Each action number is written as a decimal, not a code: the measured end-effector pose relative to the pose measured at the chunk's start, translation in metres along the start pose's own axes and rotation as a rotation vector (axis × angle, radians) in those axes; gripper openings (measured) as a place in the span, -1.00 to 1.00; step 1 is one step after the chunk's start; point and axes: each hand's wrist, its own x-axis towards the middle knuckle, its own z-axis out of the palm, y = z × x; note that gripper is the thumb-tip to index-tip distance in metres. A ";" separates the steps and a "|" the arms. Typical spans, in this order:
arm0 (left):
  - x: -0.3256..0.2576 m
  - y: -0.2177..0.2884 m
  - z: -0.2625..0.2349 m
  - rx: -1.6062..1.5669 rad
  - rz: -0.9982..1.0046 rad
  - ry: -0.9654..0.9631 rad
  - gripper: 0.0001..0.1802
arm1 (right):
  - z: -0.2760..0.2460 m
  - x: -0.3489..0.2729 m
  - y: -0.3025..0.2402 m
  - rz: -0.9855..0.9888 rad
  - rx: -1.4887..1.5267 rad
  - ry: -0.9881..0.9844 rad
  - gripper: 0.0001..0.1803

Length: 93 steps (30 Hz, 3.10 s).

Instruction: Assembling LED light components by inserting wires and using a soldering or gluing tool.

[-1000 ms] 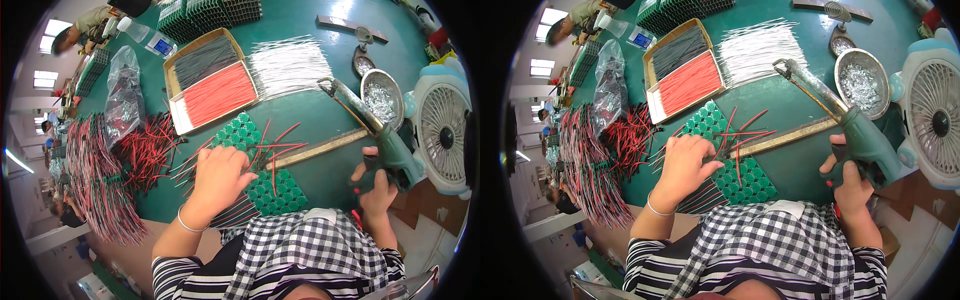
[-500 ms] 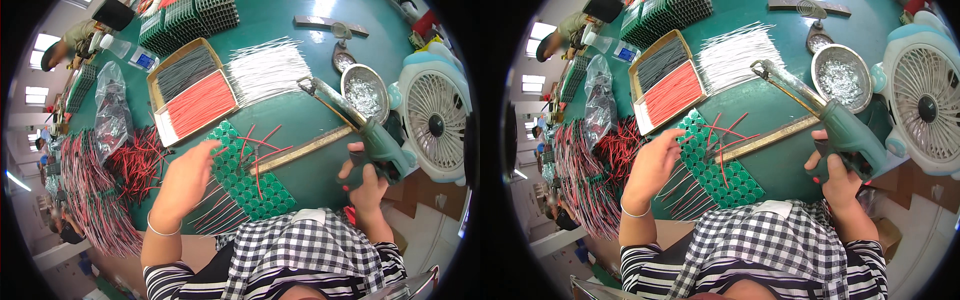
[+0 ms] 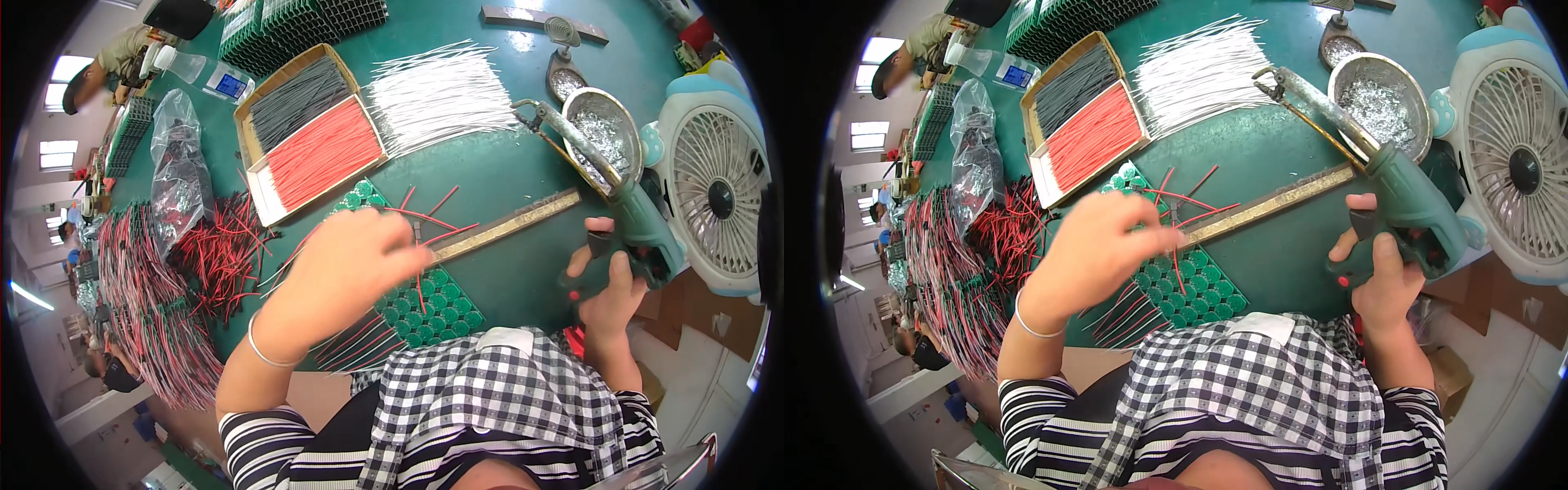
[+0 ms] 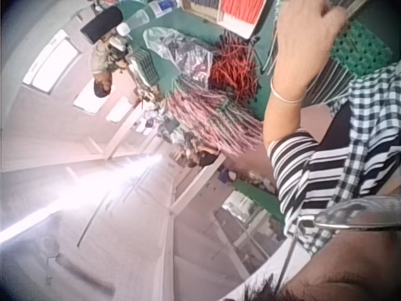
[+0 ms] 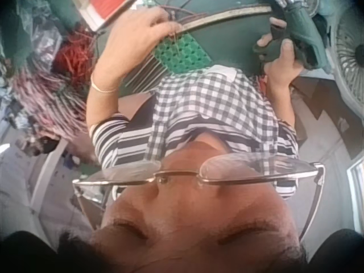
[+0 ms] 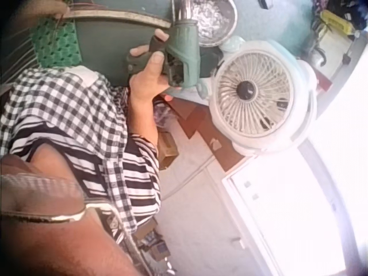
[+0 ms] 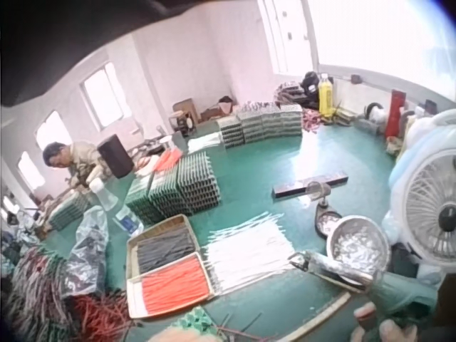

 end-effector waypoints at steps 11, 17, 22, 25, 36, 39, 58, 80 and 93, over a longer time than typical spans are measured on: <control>0.014 -0.013 0.036 -0.683 -0.075 0.426 -0.92 | 0.005 -0.002 -0.002 0.030 0.051 0.011 -0.52; 0.010 -0.035 -0.001 -1.320 -0.299 0.575 -0.89 | 0.000 -0.009 0.001 0.001 0.145 -0.018 -0.51; -0.048 -0.006 -0.008 -0.309 -0.406 0.536 -0.87 | 0.003 -0.020 0.002 0.094 0.003 -0.203 -0.50; -0.073 0.006 0.023 -0.045 -0.411 0.481 -0.77 | -0.002 -0.032 0.005 0.288 -0.055 -0.436 -0.48; -0.082 0.014 0.081 -0.044 -0.509 0.490 -0.76 | 0.038 -0.001 -0.025 -0.323 -0.719 -1.012 -0.82; -0.084 0.008 0.085 -0.038 -0.479 0.546 -0.77 | 0.043 -0.010 -0.025 -0.217 -0.749 -0.883 -0.76; -0.084 0.001 0.087 -0.146 -0.443 0.668 -0.73 | 0.031 -0.014 -0.013 -0.296 -0.777 -1.011 -0.68; -0.082 0.000 0.086 -0.136 -0.442 0.685 -0.72 | 0.051 -0.014 -0.019 -0.248 -0.739 -0.882 -0.83; -0.084 0.000 0.086 -0.143 -0.469 0.700 -0.72 | 0.029 -0.018 -0.013 -0.279 -0.847 -1.003 -0.70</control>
